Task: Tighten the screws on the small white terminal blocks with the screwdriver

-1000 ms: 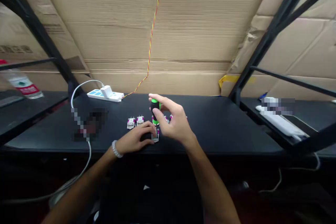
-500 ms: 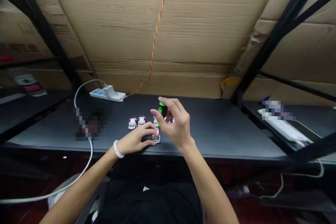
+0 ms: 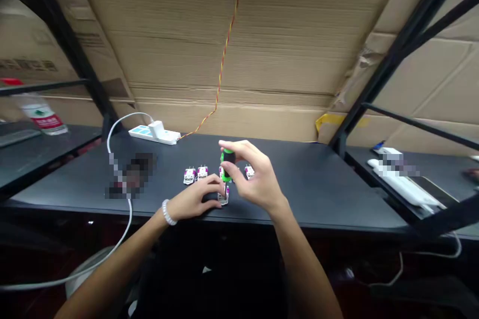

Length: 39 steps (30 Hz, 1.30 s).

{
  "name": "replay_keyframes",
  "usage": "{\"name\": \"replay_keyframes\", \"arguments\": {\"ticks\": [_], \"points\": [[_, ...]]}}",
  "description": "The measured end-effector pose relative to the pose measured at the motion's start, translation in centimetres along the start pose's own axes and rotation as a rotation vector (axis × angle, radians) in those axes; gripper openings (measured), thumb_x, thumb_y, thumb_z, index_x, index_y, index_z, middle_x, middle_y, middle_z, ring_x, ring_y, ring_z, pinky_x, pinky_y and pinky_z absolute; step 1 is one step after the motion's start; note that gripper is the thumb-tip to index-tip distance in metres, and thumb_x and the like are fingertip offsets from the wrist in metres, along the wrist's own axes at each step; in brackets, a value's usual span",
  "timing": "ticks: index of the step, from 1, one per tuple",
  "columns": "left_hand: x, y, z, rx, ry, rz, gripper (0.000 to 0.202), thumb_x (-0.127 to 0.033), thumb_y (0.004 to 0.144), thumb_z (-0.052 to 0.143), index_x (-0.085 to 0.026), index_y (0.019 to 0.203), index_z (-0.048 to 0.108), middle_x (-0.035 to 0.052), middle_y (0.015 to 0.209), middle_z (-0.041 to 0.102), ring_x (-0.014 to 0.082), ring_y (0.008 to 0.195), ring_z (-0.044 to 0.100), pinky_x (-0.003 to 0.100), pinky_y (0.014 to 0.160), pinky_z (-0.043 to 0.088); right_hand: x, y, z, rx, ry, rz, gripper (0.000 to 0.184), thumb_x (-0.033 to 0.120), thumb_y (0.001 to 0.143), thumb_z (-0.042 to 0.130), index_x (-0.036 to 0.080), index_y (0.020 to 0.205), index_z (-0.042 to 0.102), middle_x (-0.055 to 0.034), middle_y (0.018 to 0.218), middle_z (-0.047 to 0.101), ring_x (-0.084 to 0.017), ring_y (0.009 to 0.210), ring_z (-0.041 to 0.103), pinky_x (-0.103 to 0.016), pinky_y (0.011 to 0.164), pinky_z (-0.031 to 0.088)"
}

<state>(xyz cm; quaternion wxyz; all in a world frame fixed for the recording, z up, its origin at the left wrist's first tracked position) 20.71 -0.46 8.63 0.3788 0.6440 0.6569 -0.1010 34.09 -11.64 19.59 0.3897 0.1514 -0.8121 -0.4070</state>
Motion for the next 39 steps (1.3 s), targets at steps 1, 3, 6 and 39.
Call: {"name": "replay_keyframes", "arguments": {"ticks": [1,3,6,39], "points": [[0.0,0.0,0.0,-0.001,0.002,0.000,0.009,-0.021,0.096,0.074,-0.021,0.105,0.071,0.0075,0.120,0.063,0.0241,0.115,0.063,0.039,0.108,0.051,0.2,0.1,-0.2,-0.033,-0.062,-0.027,0.035,0.025,0.096,0.074,0.028,0.131,0.072,-0.0065,0.109,0.073,-0.021,0.093,0.072,-0.037,0.080,0.064],[0.0,0.0,0.0,-0.003,0.003,-0.001,0.010,-0.021,0.096,0.074,-0.021,0.106,0.071,0.0076,0.120,0.063,0.0245,0.116,0.063,0.040,0.109,0.051,0.5,0.2,-0.4,-0.098,-0.182,-0.096,0.033,0.027,0.090,0.082,0.027,0.122,0.076,-0.0056,0.101,0.069,-0.020,0.084,0.068,-0.037,0.076,0.063],[0.0,0.0,0.0,-0.005,0.000,-0.013,0.012,-0.020,0.096,0.075,-0.020,0.107,0.071,0.0080,0.120,0.063,0.0244,0.116,0.063,0.040,0.109,0.051,0.4,0.0,-0.1,-0.062,-0.154,-0.105,0.040,0.026,0.097,0.070,0.027,0.136,0.070,-0.0104,0.119,0.070,-0.023,0.097,0.071,-0.042,0.087,0.064],[0.4,-0.1,0.1,-0.005,0.034,-0.045,0.023,-0.023,0.095,0.076,-0.021,0.117,0.068,0.0088,0.124,0.065,0.0262,0.117,0.063,0.042,0.109,0.051,-0.1,0.1,1.6,0.086,0.057,-0.017,0.042,0.027,0.107,0.052,0.029,0.149,0.057,-0.0109,0.131,0.072,-0.023,0.110,0.074,-0.042,0.094,0.064]]}}
Point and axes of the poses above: each hand's wrist, its own y-axis towards the middle knuckle, its own z-axis out of the palm, x = y × z, the point moved 5 cm from there along y, towards the middle knuckle
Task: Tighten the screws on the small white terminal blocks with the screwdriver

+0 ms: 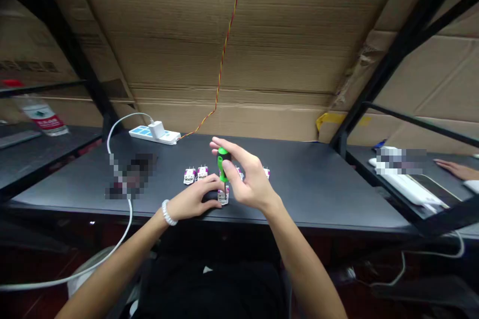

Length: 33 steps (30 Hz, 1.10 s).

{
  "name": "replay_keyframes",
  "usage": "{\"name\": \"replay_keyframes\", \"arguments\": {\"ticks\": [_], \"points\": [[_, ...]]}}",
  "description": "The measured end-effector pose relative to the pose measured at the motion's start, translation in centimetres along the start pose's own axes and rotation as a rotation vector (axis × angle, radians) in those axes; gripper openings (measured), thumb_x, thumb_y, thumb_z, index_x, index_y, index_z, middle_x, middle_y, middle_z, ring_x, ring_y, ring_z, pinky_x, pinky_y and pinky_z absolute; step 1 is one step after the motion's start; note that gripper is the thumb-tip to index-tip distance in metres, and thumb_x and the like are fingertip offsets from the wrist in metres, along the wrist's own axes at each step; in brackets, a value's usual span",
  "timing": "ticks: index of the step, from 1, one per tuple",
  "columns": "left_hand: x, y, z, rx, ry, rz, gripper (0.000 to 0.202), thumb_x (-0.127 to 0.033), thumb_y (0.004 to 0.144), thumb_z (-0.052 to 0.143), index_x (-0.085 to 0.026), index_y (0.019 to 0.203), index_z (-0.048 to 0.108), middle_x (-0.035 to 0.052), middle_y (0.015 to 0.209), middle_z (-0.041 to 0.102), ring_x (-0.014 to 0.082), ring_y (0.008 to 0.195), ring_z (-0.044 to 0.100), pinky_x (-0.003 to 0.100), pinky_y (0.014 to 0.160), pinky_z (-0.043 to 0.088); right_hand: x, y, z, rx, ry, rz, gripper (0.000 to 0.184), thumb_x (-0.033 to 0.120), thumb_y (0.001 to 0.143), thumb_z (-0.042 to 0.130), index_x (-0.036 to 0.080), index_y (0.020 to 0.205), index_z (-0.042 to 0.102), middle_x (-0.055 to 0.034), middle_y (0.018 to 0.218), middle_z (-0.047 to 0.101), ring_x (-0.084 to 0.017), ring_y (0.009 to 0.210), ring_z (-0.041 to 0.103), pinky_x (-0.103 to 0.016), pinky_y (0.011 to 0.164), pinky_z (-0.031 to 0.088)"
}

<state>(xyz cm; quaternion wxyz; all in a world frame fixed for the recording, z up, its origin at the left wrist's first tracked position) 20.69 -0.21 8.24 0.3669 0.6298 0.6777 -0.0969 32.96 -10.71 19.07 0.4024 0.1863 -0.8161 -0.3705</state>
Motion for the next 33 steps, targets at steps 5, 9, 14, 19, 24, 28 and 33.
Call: {"name": "replay_keyframes", "arguments": {"ticks": [5,9,14,19,24,28,33], "points": [[0.1,0.0,0.0,-0.005,-0.007,0.012,0.024,-0.020,0.094,0.077,-0.020,0.117,0.069,0.0091,0.125,0.065,0.0263,0.120,0.062,0.041,0.111,0.050,0.0,0.2,-0.5,-0.182,-0.201,-0.031,0.031,0.036,0.092,0.080,0.026,0.120,0.074,-0.0061,0.101,0.071,-0.019,0.081,0.068,-0.034,0.071,0.061],[0.0,0.0,0.0,-0.005,-0.009,0.016,0.023,-0.021,0.095,0.076,-0.021,0.117,0.069,0.0086,0.123,0.064,0.0259,0.120,0.062,0.041,0.111,0.050,0.2,0.2,-0.3,-0.122,-0.159,-0.035,0.034,0.033,0.102,0.063,0.026,0.134,0.069,-0.0108,0.118,0.072,-0.022,0.094,0.072,-0.040,0.083,0.063],[-0.1,0.0,0.0,-0.001,-0.011,0.003,0.021,-0.023,0.096,0.075,-0.021,0.116,0.069,0.0088,0.124,0.065,0.0259,0.118,0.063,0.041,0.110,0.051,-0.3,0.1,-0.4,-0.119,-0.090,0.049,0.032,0.031,0.100,0.069,0.027,0.132,0.071,-0.0059,0.109,0.076,-0.019,0.088,0.073,-0.035,0.079,0.062],[-0.3,0.0,-0.1,-0.005,-0.019,0.012,0.020,-0.025,0.097,0.074,-0.021,0.116,0.069,0.0086,0.123,0.065,0.0261,0.118,0.062,0.042,0.110,0.051,0.4,0.1,-1.0,-0.147,-0.230,-0.018,0.030,0.037,0.096,0.073,0.026,0.123,0.073,-0.0093,0.114,0.070,-0.020,0.086,0.067,-0.035,0.070,0.059],[-0.2,0.0,0.0,0.011,-0.014,-0.004,0.020,-0.023,0.096,0.074,-0.021,0.115,0.069,0.0086,0.122,0.064,0.0257,0.115,0.063,0.042,0.108,0.052,0.7,-0.1,-0.8,-0.042,-0.083,0.039,0.034,0.028,0.106,0.055,0.030,0.138,0.068,-0.0074,0.116,0.074,-0.021,0.096,0.071,-0.037,0.081,0.061],[-0.1,0.0,0.0,0.000,-0.010,0.007,0.022,-0.022,0.095,0.076,-0.020,0.116,0.069,0.0087,0.122,0.064,0.0259,0.118,0.062,0.041,0.111,0.050,1.0,0.0,-1.0,-0.166,-0.287,-0.022,0.031,0.033,0.094,0.076,0.026,0.124,0.074,-0.0049,0.098,0.066,-0.018,0.078,0.064,-0.034,0.072,0.059],[-0.1,0.0,0.0,0.010,-0.016,0.010,0.022,-0.023,0.096,0.075,-0.020,0.117,0.068,0.0088,0.123,0.064,0.0254,0.117,0.062,0.040,0.109,0.051,0.3,-0.2,-0.6,-0.028,-0.058,0.027,0.035,0.030,0.107,0.052,0.026,0.138,0.065,-0.0111,0.125,0.070,-0.023,0.102,0.072,-0.042,0.090,0.062]]}}
Point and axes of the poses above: each hand's wrist, its own y-axis towards the middle knuckle, its own z-axis out of the palm, x = y × z, the point moved 5 cm from there along y, towards the middle knuckle
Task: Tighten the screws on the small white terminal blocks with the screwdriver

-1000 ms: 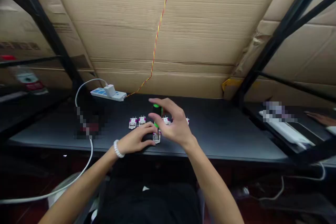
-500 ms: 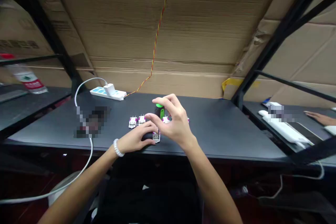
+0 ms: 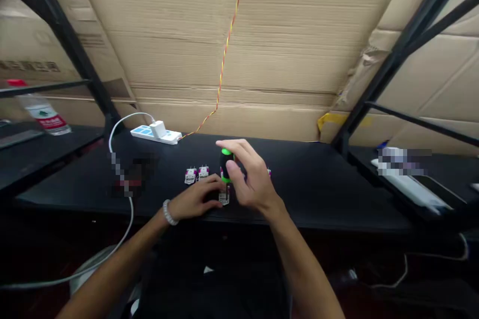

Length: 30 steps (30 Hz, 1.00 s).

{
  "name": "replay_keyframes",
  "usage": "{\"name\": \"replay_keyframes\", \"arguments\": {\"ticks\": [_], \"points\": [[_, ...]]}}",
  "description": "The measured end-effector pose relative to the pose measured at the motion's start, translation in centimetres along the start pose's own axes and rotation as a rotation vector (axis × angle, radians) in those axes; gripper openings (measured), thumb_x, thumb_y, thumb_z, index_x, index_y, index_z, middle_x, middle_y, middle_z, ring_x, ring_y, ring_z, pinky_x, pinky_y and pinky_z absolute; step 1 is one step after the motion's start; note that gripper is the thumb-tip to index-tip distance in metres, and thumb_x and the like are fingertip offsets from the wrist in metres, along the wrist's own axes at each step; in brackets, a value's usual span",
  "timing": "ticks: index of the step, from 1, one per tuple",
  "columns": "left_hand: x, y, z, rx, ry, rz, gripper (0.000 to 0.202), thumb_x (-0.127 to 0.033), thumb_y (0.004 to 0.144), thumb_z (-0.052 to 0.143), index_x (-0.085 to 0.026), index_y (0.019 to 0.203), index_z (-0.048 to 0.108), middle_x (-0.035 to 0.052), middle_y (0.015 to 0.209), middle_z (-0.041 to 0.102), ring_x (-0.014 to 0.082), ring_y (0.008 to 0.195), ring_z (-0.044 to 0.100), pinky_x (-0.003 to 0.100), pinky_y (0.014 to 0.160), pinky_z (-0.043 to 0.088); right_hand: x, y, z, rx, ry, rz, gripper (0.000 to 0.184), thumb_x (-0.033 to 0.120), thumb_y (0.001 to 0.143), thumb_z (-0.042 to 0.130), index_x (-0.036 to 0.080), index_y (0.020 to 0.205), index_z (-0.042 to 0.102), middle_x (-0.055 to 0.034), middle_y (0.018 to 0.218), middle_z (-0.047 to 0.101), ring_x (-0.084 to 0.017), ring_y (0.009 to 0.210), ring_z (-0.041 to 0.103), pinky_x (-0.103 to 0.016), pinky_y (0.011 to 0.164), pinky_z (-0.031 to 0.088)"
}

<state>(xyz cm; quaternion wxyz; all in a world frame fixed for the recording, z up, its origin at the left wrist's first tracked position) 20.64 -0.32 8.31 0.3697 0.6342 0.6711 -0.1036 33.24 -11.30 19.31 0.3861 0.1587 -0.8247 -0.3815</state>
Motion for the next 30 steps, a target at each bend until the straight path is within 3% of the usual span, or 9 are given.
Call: {"name": "replay_keyframes", "arguments": {"ticks": [3,6,9,13,15,20,25,27,30], "points": [[0.1,0.0,0.0,0.001,0.012,-0.018,0.022,-0.021,0.096,0.075,-0.021,0.116,0.069,0.0088,0.124,0.064,0.0256,0.116,0.062,0.041,0.109,0.051,-0.2,0.0,0.0,0.028,0.117,0.061,0.032,0.031,0.108,0.051,0.027,0.136,0.067,-0.0089,0.123,0.075,-0.022,0.101,0.075,-0.039,0.088,0.063],[0.1,0.0,0.0,-0.001,0.009,-0.013,0.022,-0.022,0.096,0.075,-0.021,0.117,0.069,0.0087,0.123,0.064,0.0260,0.117,0.062,0.041,0.110,0.050,0.0,0.2,-0.5,-0.096,-0.104,0.018,0.026,0.033,0.099,0.071,0.026,0.123,0.073,-0.0059,0.104,0.074,-0.019,0.084,0.070,-0.036,0.077,0.061],[-0.1,0.1,0.0,-0.002,-0.001,-0.011,0.022,-0.022,0.096,0.075,-0.021,0.117,0.069,0.0085,0.123,0.064,0.0256,0.118,0.062,0.041,0.110,0.050,0.0,0.1,-0.5,-0.102,-0.195,-0.009,0.031,0.032,0.098,0.069,0.025,0.128,0.070,-0.0077,0.107,0.071,-0.020,0.086,0.067,-0.038,0.080,0.061],[-0.1,0.1,-0.1,0.000,-0.005,-0.023,0.021,-0.020,0.095,0.075,-0.021,0.115,0.069,0.0082,0.123,0.064,0.0253,0.116,0.063,0.040,0.109,0.051,-0.7,-0.3,0.1,0.053,0.137,0.092,0.037,0.034,0.108,0.051,0.027,0.143,0.061,-0.0113,0.133,0.070,-0.024,0.108,0.074,-0.042,0.092,0.064],[-0.1,0.1,-0.1,0.000,-0.005,-0.024,0.020,-0.020,0.095,0.075,-0.021,0.114,0.069,0.0081,0.122,0.064,0.0255,0.116,0.063,0.040,0.109,0.051,-1.0,-0.4,0.3,0.059,0.230,0.144,0.035,0.036,0.107,0.054,0.028,0.140,0.062,-0.0094,0.129,0.073,-0.022,0.103,0.076,-0.040,0.089,0.065],[0.1,0.0,0.0,-0.005,-0.008,-0.013,0.023,-0.021,0.095,0.075,-0.022,0.118,0.069,0.0080,0.123,0.064,0.0254,0.119,0.062,0.041,0.111,0.050,-0.7,-0.1,-0.3,-0.144,-0.127,0.035,0.033,0.037,0.096,0.074,0.028,0.128,0.073,-0.0056,0.104,0.070,-0.019,0.083,0.067,-0.037,0.079,0.062],[-0.1,0.0,-0.1,-0.007,-0.013,-0.005,0.021,-0.023,0.097,0.074,-0.021,0.117,0.069,0.0089,0.124,0.063,0.0251,0.117,0.063,0.041,0.110,0.050,-0.5,-0.1,-0.2,0.023,0.148,0.053,0.040,0.034,0.110,0.045,0.030,0.146,0.062,-0.0103,0.137,0.069,-0.024,0.114,0.073,-0.045,0.099,0.061],[-0.1,0.1,-0.1,-0.002,-0.007,-0.010,0.020,-0.023,0.097,0.073,-0.022,0.117,0.069,0.0086,0.124,0.064,0.0252,0.117,0.063,0.041,0.110,0.051,-0.3,-0.1,-0.5,0.019,0.145,0.064,0.035,0.032,0.108,0.054,0.030,0.140,0.067,-0.0080,0.125,0.075,-0.023,0.107,0.075,-0.041,0.093,0.063],[-0.1,0.1,-0.1,0.002,0.001,-0.017,0.020,-0.024,0.097,0.073,-0.022,0.117,0.069,0.0084,0.124,0.064,0.0258,0.118,0.062,0.043,0.110,0.050,0.3,0.1,-1.2,-0.112,-0.090,0.005,0.024,0.034,0.095,0.076,0.028,0.118,0.078,-0.0050,0.098,0.074,-0.020,0.084,0.070,-0.036,0.077,0.062]]}}
Point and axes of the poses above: each hand's wrist, its own y-axis towards the middle knuckle, its own z-axis out of the palm, x = y × z, the point moved 5 cm from there along y, towards the middle knuckle
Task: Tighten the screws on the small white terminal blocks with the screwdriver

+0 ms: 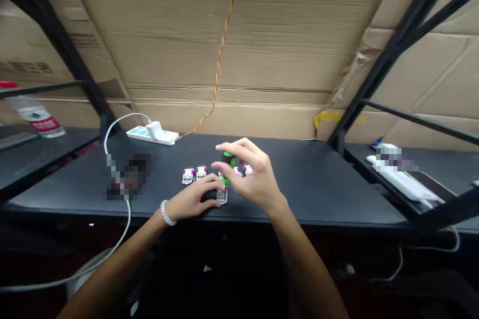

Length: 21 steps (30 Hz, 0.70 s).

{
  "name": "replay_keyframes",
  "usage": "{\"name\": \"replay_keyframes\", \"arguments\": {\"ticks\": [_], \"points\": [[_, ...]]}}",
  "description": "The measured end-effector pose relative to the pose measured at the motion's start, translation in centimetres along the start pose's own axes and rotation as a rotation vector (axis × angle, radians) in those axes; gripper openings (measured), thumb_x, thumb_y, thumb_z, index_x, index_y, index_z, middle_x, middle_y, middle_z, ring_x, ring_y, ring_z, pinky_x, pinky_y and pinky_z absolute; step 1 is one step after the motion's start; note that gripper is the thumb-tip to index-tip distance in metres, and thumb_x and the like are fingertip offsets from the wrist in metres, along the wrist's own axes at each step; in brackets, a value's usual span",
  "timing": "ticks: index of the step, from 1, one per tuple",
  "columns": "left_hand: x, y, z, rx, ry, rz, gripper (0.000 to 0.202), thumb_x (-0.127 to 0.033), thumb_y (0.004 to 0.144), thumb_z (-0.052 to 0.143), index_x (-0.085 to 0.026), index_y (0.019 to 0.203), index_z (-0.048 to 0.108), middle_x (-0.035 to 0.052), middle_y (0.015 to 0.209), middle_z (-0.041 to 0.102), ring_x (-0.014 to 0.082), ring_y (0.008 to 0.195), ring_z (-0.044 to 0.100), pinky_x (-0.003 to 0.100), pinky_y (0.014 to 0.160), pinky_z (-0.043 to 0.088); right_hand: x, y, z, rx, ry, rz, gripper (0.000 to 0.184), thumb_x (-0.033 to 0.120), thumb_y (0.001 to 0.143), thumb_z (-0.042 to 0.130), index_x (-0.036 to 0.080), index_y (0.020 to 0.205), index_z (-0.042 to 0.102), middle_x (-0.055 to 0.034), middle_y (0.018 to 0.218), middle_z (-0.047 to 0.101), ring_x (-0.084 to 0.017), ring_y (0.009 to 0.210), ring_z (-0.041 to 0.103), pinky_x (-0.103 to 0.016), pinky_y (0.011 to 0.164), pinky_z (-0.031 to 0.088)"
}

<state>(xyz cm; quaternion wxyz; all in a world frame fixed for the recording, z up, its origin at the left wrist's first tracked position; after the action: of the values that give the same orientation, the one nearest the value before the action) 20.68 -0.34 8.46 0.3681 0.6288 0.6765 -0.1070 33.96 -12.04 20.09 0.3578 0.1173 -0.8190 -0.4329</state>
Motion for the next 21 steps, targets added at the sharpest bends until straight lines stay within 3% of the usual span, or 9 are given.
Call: {"name": "replay_keyframes", "arguments": {"ticks": [2,6,10,12,14,17,19,21], "points": [[0.0,0.0,0.0,-0.001,0.003,0.002,0.020,-0.024,0.097,0.073,-0.022,0.117,0.069,0.0085,0.123,0.064,0.0262,0.118,0.062,0.043,0.110,0.051,0.2,0.0,0.0,-0.017,-0.085,-0.026,0.029,0.036,0.095,0.075,0.027,0.123,0.077,-0.0070,0.103,0.073,-0.021,0.086,0.069,-0.038,0.079,0.062],[0.0,0.0,0.0,-0.004,0.005,-0.006,0.020,-0.024,0.096,0.073,-0.021,0.115,0.070,0.0088,0.123,0.064,0.0263,0.117,0.063,0.042,0.110,0.051,-0.2,-0.1,0.7,0.122,0.100,0.025,0.040,0.031,0.108,0.051,0.030,0.146,0.064,-0.0092,0.123,0.075,-0.024,0.110,0.073,-0.044,0.097,0.061],[0.1,0.0,0.0,-0.006,0.007,0.001,0.020,-0.023,0.096,0.074,-0.022,0.116,0.070,0.0088,0.124,0.064,0.0265,0.118,0.063,0.043,0.110,0.051,-0.2,0.1,0.1,-0.019,-0.015,-0.002,0.029,0.033,0.096,0.075,0.028,0.124,0.078,-0.0045,0.098,0.073,-0.018,0.079,0.067,-0.035,0.075,0.062],[0.1,0.0,0.0,-0.011,0.006,0.009,0.021,-0.023,0.096,0.074,-0.021,0.117,0.069,0.0089,0.123,0.064,0.0263,0.118,0.063,0.043,0.111,0.051,-0.1,0.1,-0.1,-0.087,-0.116,-0.043,0.031,0.034,0.092,0.080,0.028,0.122,0.079,-0.0050,0.098,0.069,-0.018,0.077,0.065,-0.036,0.073,0.061],[0.2,-0.1,0.0,-0.012,0.006,0.007,0.021,-0.023,0.097,0.073,-0.021,0.117,0.069,0.0088,0.123,0.064,0.0262,0.117,0.063,0.043,0.111,0.051,-0.2,-0.1,0.1,-0.062,-0.097,-0.053,0.034,0.032,0.097,0.071,0.030,0.131,0.075,-0.0093,0.116,0.070,-0.022,0.093,0.070,-0.042,0.086,0.063],[0.2,-0.1,0.0,-0.005,0.000,0.000,0.022,-0.024,0.097,0.073,-0.022,0.118,0.069,0.0089,0.124,0.064,0.0263,0.117,0.063,0.043,0.111,0.051,-0.9,-0.3,0.9,0.081,0.109,0.011,0.040,0.030,0.105,0.056,0.031,0.144,0.064,-0.0105,0.137,0.069,-0.026,0.116,0.071,-0.047,0.100,0.062],[0.1,-0.1,0.0,-0.001,-0.001,0.002,0.021,-0.024,0.097,0.073,-0.022,0.117,0.069,0.0089,0.124,0.064,0.0264,0.118,0.063,0.043,0.111,0.051,-1.3,-0.3,1.0,0.085,0.151,0.057,0.036,0.032,0.104,0.061,0.030,0.139,0.067,-0.0086,0.124,0.074,-0.023,0.104,0.073,-0.042,0.090,0.064],[0.0,0.0,0.0,-0.002,0.000,0.004,0.021,-0.022,0.096,0.074,-0.021,0.116,0.069,0.0089,0.124,0.064,0.0263,0.119,0.062,0.043,0.111,0.050,-1.3,-0.1,0.7,0.010,0.042,0.046,0.028,0.034,0.096,0.074,0.028,0.124,0.074,-0.0059,0.105,0.072,-0.020,0.086,0.069,-0.037,0.077,0.063]]}}
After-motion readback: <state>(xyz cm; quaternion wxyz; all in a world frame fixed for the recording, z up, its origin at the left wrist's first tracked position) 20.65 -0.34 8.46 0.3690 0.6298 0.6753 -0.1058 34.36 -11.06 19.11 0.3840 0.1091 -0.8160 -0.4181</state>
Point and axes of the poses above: each hand's wrist, its own y-axis towards the middle knuckle, its own z-axis out of the palm, x = y × z, the point moved 5 cm from there along y, towards the middle knuckle
